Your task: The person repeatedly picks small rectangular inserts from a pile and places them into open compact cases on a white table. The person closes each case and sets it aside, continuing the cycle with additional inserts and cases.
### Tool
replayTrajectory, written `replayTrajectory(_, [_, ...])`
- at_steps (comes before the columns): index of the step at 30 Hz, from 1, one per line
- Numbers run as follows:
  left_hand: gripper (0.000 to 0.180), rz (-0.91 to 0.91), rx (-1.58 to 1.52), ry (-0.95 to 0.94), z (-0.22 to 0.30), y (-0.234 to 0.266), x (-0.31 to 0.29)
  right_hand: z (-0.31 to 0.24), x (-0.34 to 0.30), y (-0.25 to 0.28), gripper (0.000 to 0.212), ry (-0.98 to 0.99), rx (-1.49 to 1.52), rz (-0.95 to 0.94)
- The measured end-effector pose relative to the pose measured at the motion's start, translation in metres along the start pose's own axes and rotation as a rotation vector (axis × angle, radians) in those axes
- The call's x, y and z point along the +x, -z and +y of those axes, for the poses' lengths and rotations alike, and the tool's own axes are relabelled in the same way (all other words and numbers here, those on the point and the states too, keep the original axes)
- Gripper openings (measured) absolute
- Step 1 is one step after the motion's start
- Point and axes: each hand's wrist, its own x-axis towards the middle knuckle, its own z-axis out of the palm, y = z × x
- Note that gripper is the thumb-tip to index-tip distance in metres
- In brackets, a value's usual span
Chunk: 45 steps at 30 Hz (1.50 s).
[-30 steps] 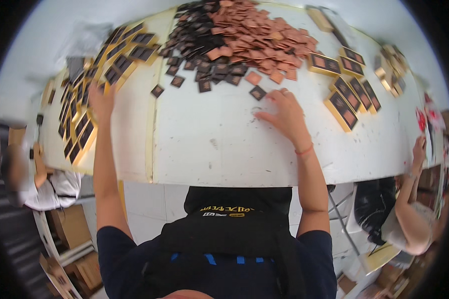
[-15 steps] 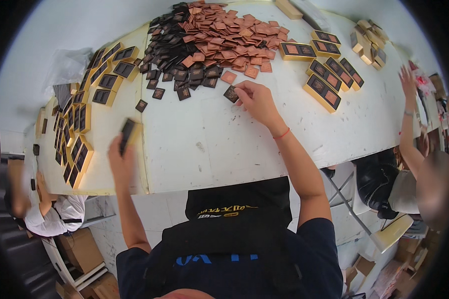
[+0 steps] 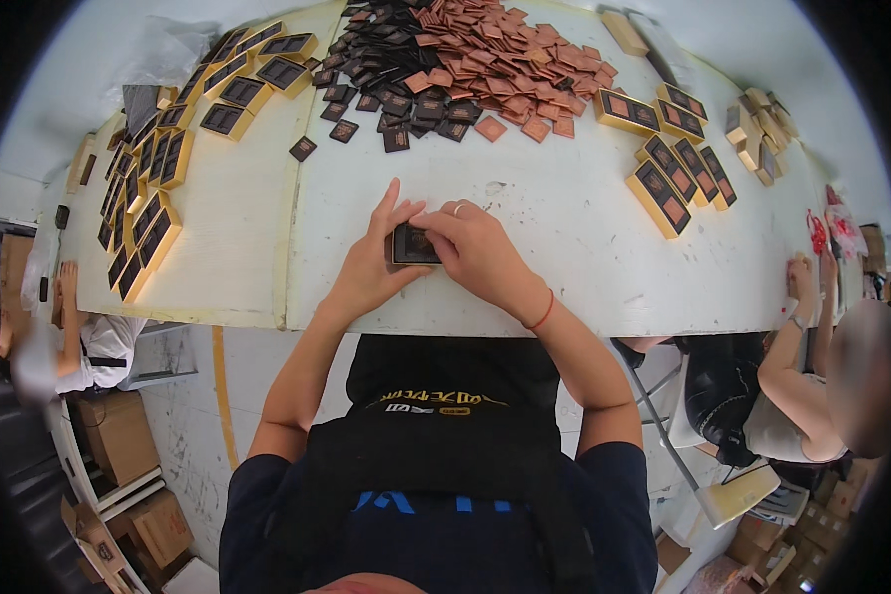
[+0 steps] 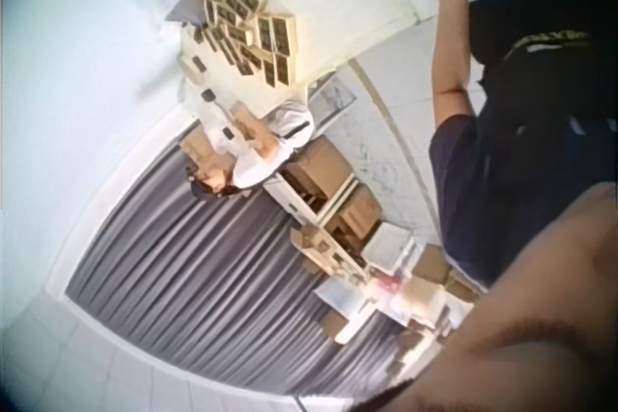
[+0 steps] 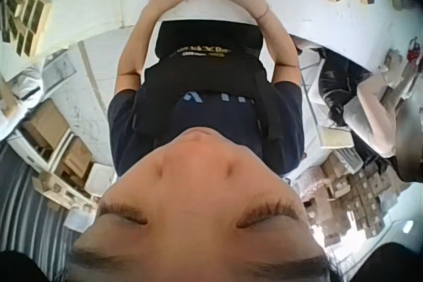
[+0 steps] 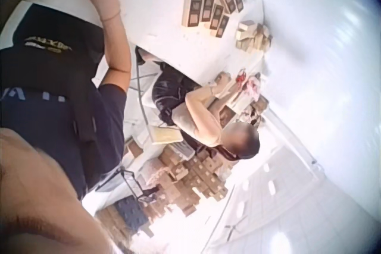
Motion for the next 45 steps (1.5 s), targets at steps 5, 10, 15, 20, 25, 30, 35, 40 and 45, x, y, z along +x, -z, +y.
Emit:
replayTrajectory(5, [0.084,0.316,0.386,-0.269,0.003,-0.013,-0.013,0.002,0.003,-0.002,0.022,0.185,-0.137,0.077])
replayTrajectory(10, [0.048,0.247,0.452,-0.309,0.008,-0.026,-0.037,0.033,0.018,0.018,0.02,-0.015,0.001,0.085])
replayTrajectory(15, [0.043,0.271,0.47,-0.323,0.011,-0.028,-0.034,0.107,0.07,0.047,0.02,-0.012,-0.398,0.227])
replayTrajectory(20, [0.041,0.283,0.467,-0.337,0.008,-0.029,-0.033,0.141,0.087,0.041,0.021,-0.033,-0.653,0.218])
replayTrajectory(25, [0.04,0.282,0.42,-0.294,0.01,-0.028,-0.035,0.085,0.054,0.058,0.027,-0.432,0.34,0.004])
replayTrajectory(30, [0.037,0.277,0.408,-0.272,0.014,-0.03,-0.032,0.032,0.001,0.054,0.032,-0.562,0.743,-0.067])
replayTrajectory(35, [0.037,0.263,0.45,-0.26,0.015,-0.028,-0.03,0.013,-0.01,0.056,0.044,-0.471,0.68,-0.062])
replayTrajectory(40, [0.036,0.292,0.421,-0.264,0.014,-0.031,-0.029,0.021,-0.006,0.056,0.033,-0.103,0.367,-0.117])
replayTrajectory(45, [0.035,0.318,0.374,-0.238,0.011,-0.034,-0.03,-0.002,0.007,0.054,0.024,-0.148,0.179,-0.252])
